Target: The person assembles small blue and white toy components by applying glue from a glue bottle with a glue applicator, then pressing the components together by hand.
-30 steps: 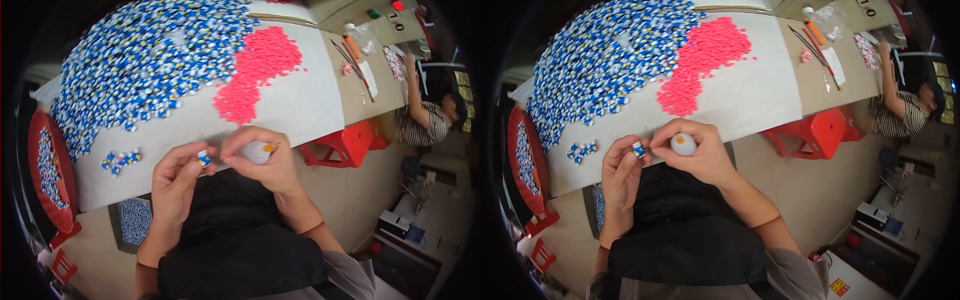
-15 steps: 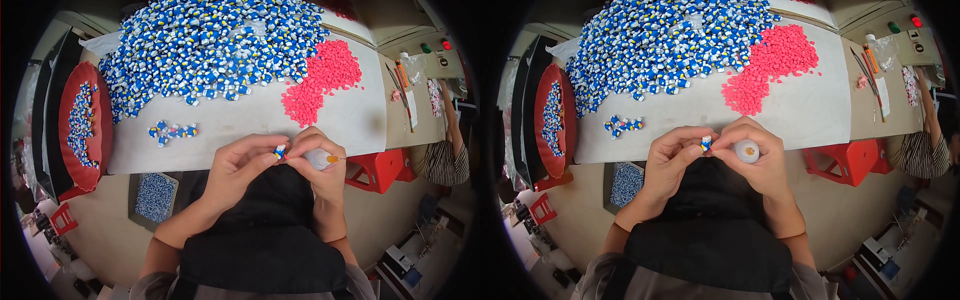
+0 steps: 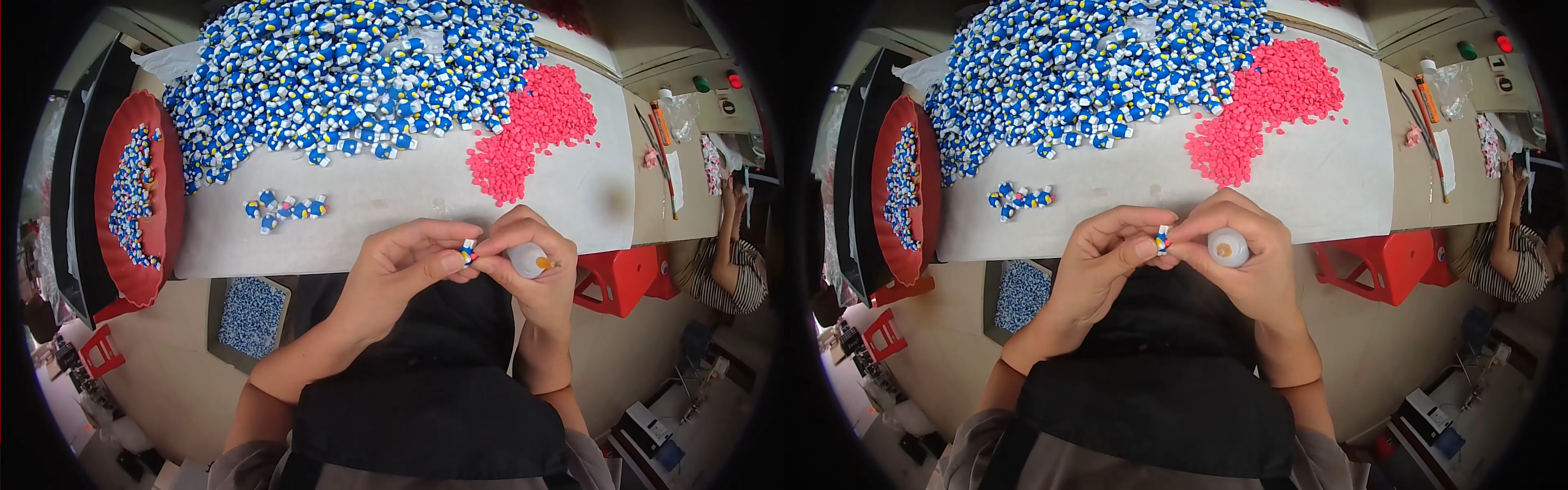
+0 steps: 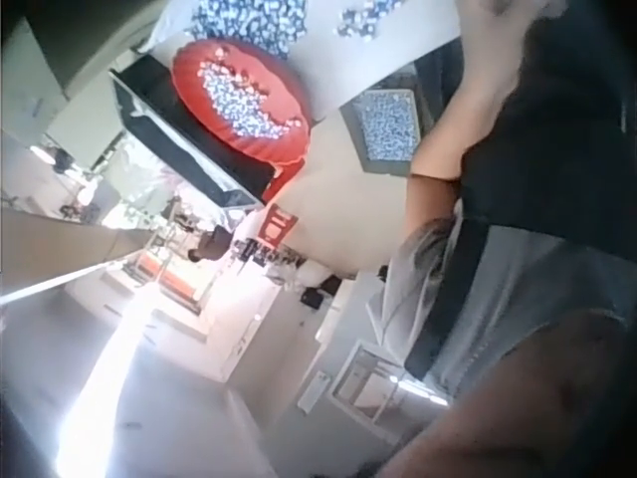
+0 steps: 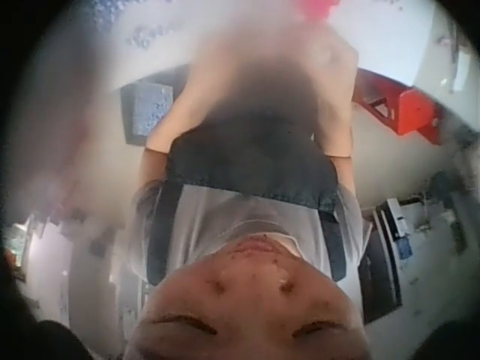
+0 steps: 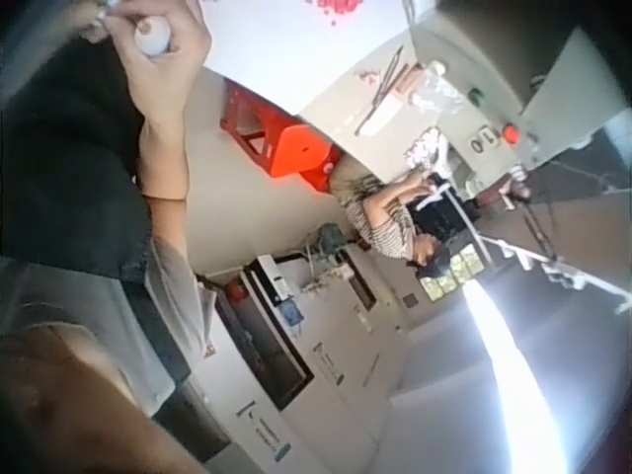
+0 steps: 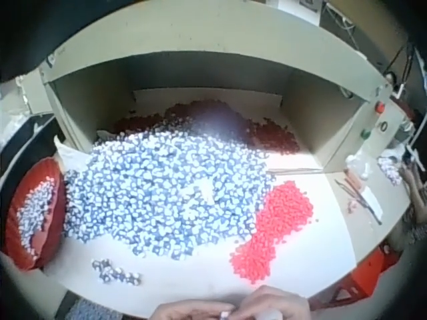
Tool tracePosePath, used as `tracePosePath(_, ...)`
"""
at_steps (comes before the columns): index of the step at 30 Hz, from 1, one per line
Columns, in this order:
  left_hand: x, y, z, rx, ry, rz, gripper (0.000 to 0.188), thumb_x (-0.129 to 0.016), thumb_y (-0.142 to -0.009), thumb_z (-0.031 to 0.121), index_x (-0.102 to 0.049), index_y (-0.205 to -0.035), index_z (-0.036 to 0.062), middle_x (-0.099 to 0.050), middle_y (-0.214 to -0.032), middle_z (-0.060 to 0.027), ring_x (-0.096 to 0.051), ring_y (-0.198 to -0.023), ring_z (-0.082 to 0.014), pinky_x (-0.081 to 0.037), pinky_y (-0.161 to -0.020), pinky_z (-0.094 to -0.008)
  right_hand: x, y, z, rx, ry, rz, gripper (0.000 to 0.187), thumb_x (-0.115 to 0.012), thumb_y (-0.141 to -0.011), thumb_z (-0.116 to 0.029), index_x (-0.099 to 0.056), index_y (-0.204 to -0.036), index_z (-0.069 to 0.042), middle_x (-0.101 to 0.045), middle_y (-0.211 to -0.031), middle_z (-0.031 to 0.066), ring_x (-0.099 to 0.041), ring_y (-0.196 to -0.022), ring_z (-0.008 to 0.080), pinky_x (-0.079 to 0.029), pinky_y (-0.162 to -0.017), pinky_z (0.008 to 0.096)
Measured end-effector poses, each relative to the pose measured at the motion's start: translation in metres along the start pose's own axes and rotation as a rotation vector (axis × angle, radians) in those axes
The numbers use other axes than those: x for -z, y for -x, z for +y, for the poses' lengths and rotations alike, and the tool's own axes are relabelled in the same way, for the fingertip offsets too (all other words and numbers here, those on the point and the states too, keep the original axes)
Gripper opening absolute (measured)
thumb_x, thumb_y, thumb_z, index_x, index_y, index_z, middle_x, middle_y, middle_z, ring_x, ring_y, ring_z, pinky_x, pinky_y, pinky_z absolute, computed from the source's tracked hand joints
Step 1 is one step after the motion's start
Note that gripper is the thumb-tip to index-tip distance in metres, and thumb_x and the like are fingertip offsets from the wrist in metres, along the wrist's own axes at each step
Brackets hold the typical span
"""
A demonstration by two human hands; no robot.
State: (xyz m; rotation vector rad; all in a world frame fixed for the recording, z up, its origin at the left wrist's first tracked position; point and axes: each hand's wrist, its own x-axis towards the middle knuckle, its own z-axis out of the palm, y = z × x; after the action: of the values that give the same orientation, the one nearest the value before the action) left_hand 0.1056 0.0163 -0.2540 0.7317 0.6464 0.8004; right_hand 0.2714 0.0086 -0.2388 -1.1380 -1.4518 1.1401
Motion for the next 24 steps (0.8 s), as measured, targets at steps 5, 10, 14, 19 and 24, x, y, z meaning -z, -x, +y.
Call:
tracePosePath(5,-0.009,0.002,-0.004,0.135,0.471,0.042,0.025,-0.048,-0.083,0.008,-0.048,-0.106,-0.0012,-0.056,-0.093,-0.0100,-0.055,-0.087,-0.0161,-0.045,-0.076,-0.0266,-0.006,0.006,-0.008,0.156,0.317,0.070,0.024,-0.069,-0.059,0.000,-0.061,-0.081,-0.004,-0.053,-0.072,0.0059,-0.052,-0.061,0.0132,-0.040,-0.052,0.0219)
tracePosePath(10,-0.018,0.002,-0.004,0.138,0.502,0.026,0.025,-0.047,-0.083,0.010,-0.049,-0.106,-0.0004,-0.056,-0.093,-0.0096,-0.054,-0.087,-0.0159,-0.041,-0.080,-0.0274,-0.009,0.012,-0.003,0.212,0.289,0.151,0.032,-0.071,-0.057,-0.001,-0.059,-0.087,-0.005,-0.052,-0.078,0.0064,-0.052,-0.060,0.0124,-0.041,-0.050,0.0218)
tracePosePath(14,-0.023,0.002,-0.005,0.116,0.506,0.019,0.026,-0.047,-0.084,0.012,-0.049,-0.106,0.0001,-0.056,-0.094,-0.0085,-0.054,-0.087,-0.0147,-0.038,-0.083,-0.0276,-0.009,0.010,-0.006,0.243,0.316,0.183,0.033,-0.071,-0.056,0.000,-0.059,-0.086,-0.004,-0.051,-0.077,0.0063,-0.051,-0.059,0.0123,-0.041,-0.049,0.0213)
tracePosePath(19,-0.021,0.003,-0.009,0.156,0.555,0.009,0.026,-0.047,-0.084,0.013,-0.049,-0.107,0.0004,-0.055,-0.095,-0.0073,-0.053,-0.088,-0.0127,-0.038,-0.083,-0.0270,-0.007,0.013,0.001,0.322,0.371,0.179,0.028,-0.070,-0.057,-0.001,-0.059,-0.083,-0.004,-0.051,-0.072,0.0060,-0.051,-0.055,0.0127,-0.040,-0.046,0.0222)
tracePosePath(24,-0.023,-0.001,-0.008,0.199,0.601,0.018,0.027,-0.046,-0.084,0.015,-0.049,-0.107,0.0003,-0.055,-0.095,-0.0072,-0.053,-0.088,-0.0123,-0.038,-0.083,-0.0272,-0.004,0.011,0.003,0.315,0.408,0.173,0.025,-0.068,-0.059,0.000,-0.060,-0.083,-0.004,-0.051,-0.071,0.0067,-0.051,-0.054,0.0139,-0.041,-0.046,0.0230)
